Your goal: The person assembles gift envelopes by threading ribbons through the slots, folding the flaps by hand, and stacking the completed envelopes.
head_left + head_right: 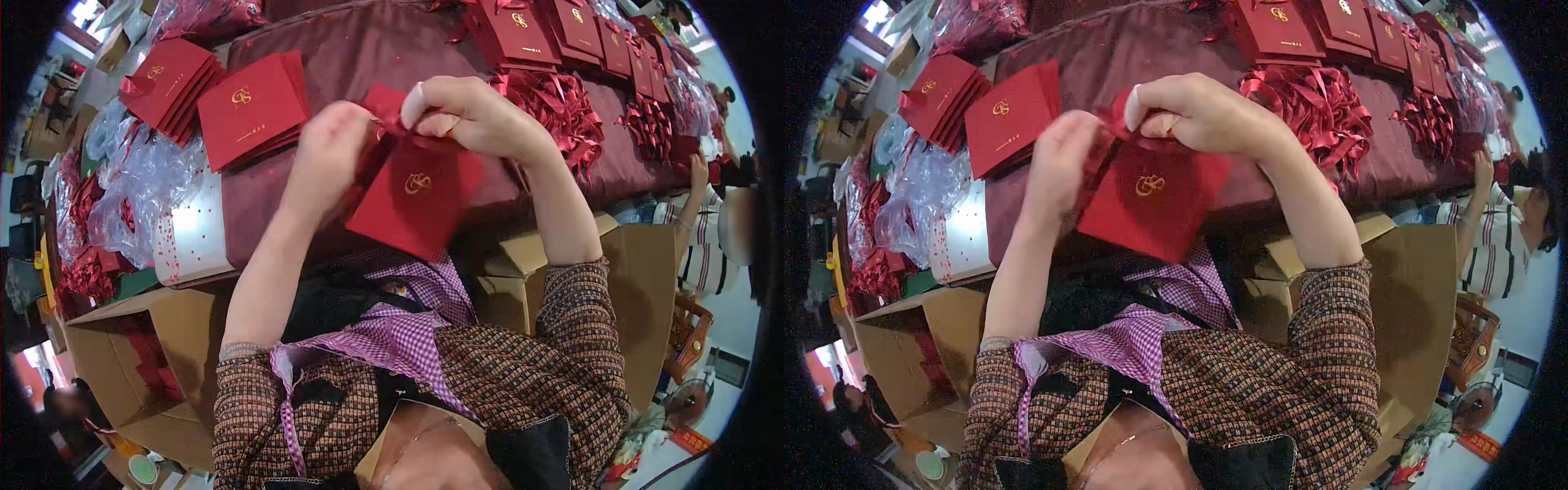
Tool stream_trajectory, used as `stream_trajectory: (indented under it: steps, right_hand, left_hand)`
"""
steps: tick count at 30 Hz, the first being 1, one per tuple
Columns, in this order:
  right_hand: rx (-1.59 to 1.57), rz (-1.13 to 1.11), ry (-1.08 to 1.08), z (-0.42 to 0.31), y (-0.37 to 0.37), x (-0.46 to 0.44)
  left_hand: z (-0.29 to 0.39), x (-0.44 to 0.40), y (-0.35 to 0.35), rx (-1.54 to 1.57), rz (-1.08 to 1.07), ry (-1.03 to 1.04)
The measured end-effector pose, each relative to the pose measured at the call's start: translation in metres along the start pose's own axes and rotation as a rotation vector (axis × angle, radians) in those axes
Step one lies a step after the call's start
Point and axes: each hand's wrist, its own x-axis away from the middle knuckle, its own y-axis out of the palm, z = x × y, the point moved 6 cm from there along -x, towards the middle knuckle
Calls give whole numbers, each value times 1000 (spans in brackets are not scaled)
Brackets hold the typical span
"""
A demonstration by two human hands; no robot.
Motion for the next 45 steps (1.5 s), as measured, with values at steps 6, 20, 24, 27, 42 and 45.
stream_trajectory:
  steps: [6, 20, 24, 27, 42, 45]
  right_hand:
    - [-132, 73, 187, 20, -13, 17]
    - [-97, 131, 190, 37, -13, 7]
    - [-52, 72, 97, 34, -8, -1]
    - [-214, 188, 72, 43, -19, 0]
    - [-342, 250, 297, 61, -53, 44]
    - [-719, 339, 127, 71, -65, 58]
  left_hand:
    - [2, -5, -28, 346, 145, -39]
    - [53, 27, -12, -585, 143, 446]
    - [36, 31, 9, -669, -15, 442]
    - [29, 25, -4, -438, 48, 205]
    - [3, 23, -52, -370, 174, 2]
    - [-11, 18, -55, -395, 185, -19]
